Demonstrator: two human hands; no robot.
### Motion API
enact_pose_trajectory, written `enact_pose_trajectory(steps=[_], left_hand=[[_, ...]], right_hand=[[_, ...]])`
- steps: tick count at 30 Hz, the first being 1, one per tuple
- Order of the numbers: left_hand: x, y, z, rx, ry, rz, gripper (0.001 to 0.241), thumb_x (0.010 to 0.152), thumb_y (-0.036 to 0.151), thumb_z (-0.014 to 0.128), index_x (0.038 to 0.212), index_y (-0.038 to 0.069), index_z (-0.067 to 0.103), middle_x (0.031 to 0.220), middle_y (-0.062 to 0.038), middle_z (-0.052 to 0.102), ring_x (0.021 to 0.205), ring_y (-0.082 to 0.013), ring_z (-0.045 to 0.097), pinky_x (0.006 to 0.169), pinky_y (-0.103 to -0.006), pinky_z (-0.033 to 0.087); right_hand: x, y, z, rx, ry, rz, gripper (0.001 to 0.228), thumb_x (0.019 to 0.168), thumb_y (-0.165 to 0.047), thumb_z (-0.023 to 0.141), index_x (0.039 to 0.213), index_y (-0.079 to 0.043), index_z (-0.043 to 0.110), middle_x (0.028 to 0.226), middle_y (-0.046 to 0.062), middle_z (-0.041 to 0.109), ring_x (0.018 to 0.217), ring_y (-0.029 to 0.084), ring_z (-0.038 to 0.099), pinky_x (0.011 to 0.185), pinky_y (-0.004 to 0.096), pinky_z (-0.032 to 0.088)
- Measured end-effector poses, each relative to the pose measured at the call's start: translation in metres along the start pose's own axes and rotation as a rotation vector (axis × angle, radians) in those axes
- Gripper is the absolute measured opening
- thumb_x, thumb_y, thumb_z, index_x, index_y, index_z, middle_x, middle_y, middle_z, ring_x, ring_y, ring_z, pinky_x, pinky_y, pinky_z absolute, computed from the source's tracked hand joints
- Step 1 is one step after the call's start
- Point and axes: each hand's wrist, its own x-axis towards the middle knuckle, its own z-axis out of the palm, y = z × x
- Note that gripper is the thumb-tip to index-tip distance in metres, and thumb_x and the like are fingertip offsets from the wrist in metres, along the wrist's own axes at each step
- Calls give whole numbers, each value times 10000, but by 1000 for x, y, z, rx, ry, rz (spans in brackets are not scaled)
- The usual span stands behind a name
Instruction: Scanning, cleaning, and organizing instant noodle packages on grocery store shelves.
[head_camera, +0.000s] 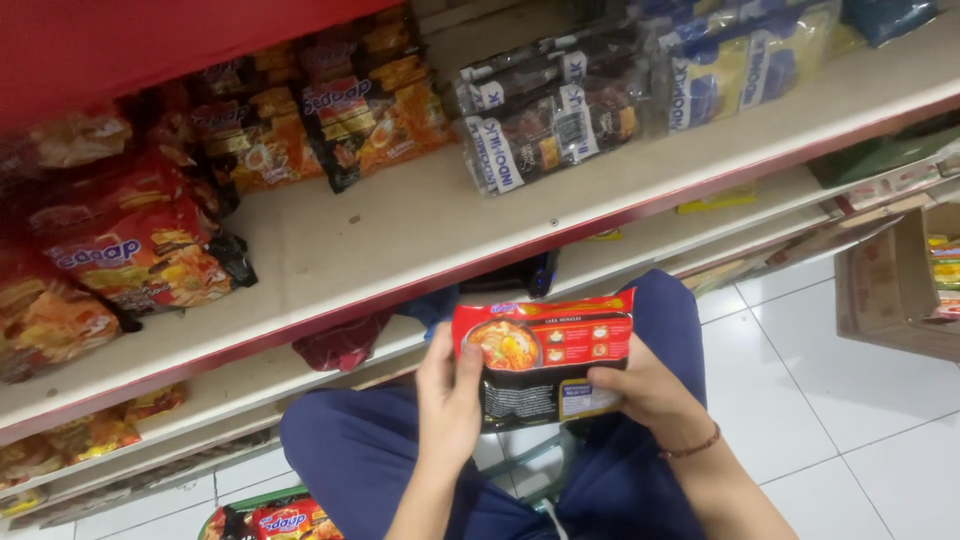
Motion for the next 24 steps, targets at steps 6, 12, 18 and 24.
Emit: enact_pose_trajectory(steps=[6,12,18,24], left_hand=[[18,13,10,685,261,308,145,1008,130,636,935,7,665,674,-81,662,578,-112,597,546,-290,482],[36,19,12,756,250,233,161,999,147,615,927,16,676,592,-64,616,499,-84,558,488,-284,430],[55,27,12,749,249,130,202,995,166,650,898,-7,685,553,-113,544,527,-83,428,492,-295,369],[70,-9,4,748,144,196,190,1009,159,631,935,-7,688,638,-112,646,554,-145,529,532,-307,439]], right_hand=[[-16,-13,9,-115,147,-53,759,803,-186,843,1418,66,477,1271,148,677,1152,234,671,952,397,565],[-22,-18,5,-113,174,-30,560,900,-212,754,1346,80,583,1237,158,711,1105,237,692,924,396,568],[-18,-32,15,-228,184,-47,452,990,-236,620,1331,61,609,1210,117,736,1078,180,697,920,350,561],[-22,-44,2,-391,538,-94,354,985,-141,594,1270,66,625,1132,139,739,952,176,711,833,336,577]])
